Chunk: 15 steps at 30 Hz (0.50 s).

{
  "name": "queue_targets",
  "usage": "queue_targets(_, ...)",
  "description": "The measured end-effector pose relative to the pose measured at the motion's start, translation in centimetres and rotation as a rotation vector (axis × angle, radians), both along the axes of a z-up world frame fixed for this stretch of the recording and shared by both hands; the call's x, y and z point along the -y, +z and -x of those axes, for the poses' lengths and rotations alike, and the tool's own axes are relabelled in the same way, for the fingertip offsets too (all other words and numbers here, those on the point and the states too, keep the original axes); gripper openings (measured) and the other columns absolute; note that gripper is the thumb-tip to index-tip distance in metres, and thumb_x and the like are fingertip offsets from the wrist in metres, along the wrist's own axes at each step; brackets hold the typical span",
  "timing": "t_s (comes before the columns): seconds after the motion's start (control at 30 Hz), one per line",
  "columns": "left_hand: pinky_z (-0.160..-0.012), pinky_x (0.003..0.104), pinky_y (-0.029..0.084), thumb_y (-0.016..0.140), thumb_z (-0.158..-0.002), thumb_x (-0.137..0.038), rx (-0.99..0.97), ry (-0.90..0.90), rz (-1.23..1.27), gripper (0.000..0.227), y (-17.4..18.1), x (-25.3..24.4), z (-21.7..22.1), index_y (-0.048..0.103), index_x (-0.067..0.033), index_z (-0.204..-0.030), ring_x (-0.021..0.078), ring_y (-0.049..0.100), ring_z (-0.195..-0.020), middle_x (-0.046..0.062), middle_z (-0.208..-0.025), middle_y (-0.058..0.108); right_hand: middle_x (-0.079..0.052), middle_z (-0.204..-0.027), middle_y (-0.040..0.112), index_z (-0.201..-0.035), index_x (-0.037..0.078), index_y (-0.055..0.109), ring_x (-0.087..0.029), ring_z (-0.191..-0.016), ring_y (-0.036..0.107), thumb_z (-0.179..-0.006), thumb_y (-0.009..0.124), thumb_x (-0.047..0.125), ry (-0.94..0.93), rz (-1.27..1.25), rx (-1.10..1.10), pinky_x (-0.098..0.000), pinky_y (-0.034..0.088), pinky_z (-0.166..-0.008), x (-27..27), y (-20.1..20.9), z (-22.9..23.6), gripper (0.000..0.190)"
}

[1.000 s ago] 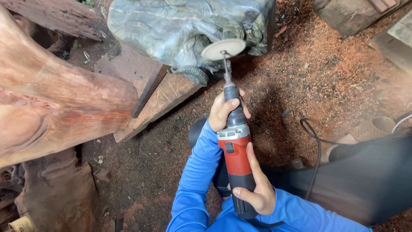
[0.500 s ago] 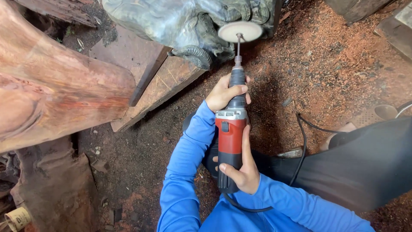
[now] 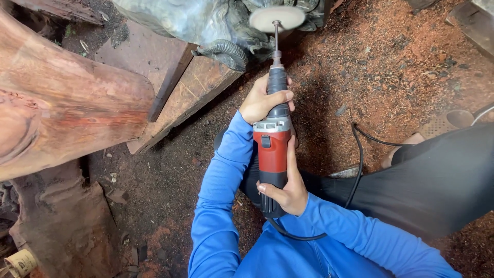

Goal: A person sitting on the floor of a workshop uses a handheld rotary tool with a buffing wheel to polish the surface of a large wooden sculpture.

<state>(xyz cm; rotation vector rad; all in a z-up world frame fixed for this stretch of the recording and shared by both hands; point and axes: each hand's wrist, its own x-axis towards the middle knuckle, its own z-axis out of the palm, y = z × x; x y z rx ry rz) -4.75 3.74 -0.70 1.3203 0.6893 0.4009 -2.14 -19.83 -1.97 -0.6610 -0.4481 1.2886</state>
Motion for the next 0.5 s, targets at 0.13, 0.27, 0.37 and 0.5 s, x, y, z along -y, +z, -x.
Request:
queue_targets(0.13, -0.065, 0.035, 0.061, 0.074, -0.089, 0.001, 0.009, -0.011, -0.03, 0.027, 0.3, 0.1, 0.2, 0.059, 0.0042, -0.112, 0.0292, 0.076, -0.068, 0.024, -0.071, 0.07, -0.027, -0.11, 0.065, -0.161, 0.016, -0.019, -0.036, -0.083, 0.077, -0.079, 0.082, 0.005, 0.03, -0.01, 0.052, -0.0439, 0.072, -0.064, 0.1, -0.4, -0.1, 0.13)
queue_targets(0.27, -0.064, 0.033, 0.061, 0.074, -0.089, 0.0, 0.003, -0.011, -0.045, 0.027, 0.1, 0.3, 0.1, 0.059, 0.0031, -0.111, 0.028, 0.076, -0.067, 0.023, -0.071, 0.071, -0.026, -0.105, 0.067, -0.161, 0.015, -0.018, -0.035, -0.079, 0.078, -0.079, 0.081, 0.004, 0.034, -0.014, 0.069, -0.0439, 0.072, -0.061, 0.3, 0.0, -0.4, 0.129)
queue_targets(0.37, -0.066, 0.034, 0.06, 0.073, -0.089, -0.001, -0.018, -0.013, -0.024, 0.026, -0.4, 0.6, -0.2, 0.06, 0.0022, -0.111, 0.0273, 0.076, -0.067, 0.022, -0.07, 0.071, -0.025, -0.103, 0.068, -0.162, 0.015, -0.015, -0.034, -0.078, 0.078, -0.078, 0.081, 0.002, 0.009, -0.007, 0.02, -0.0434, 0.071, -0.058, 0.5, 0.3, -0.6, 0.128)
queue_targets(0.5, -0.066, 0.034, 0.06, 0.073, -0.089, -0.002, -0.034, -0.012, -0.011, 0.026, -0.8, 1.1, -0.6, 0.059, 0.002, -0.111, 0.0266, 0.075, -0.066, 0.021, -0.07, 0.071, -0.026, -0.1, 0.069, -0.162, 0.013, -0.015, -0.035, -0.076, 0.078, -0.078, 0.08, 0.001, 0.008, -0.003, 0.015, -0.0438, 0.07, -0.054, 0.8, 0.3, -1.1, 0.128)
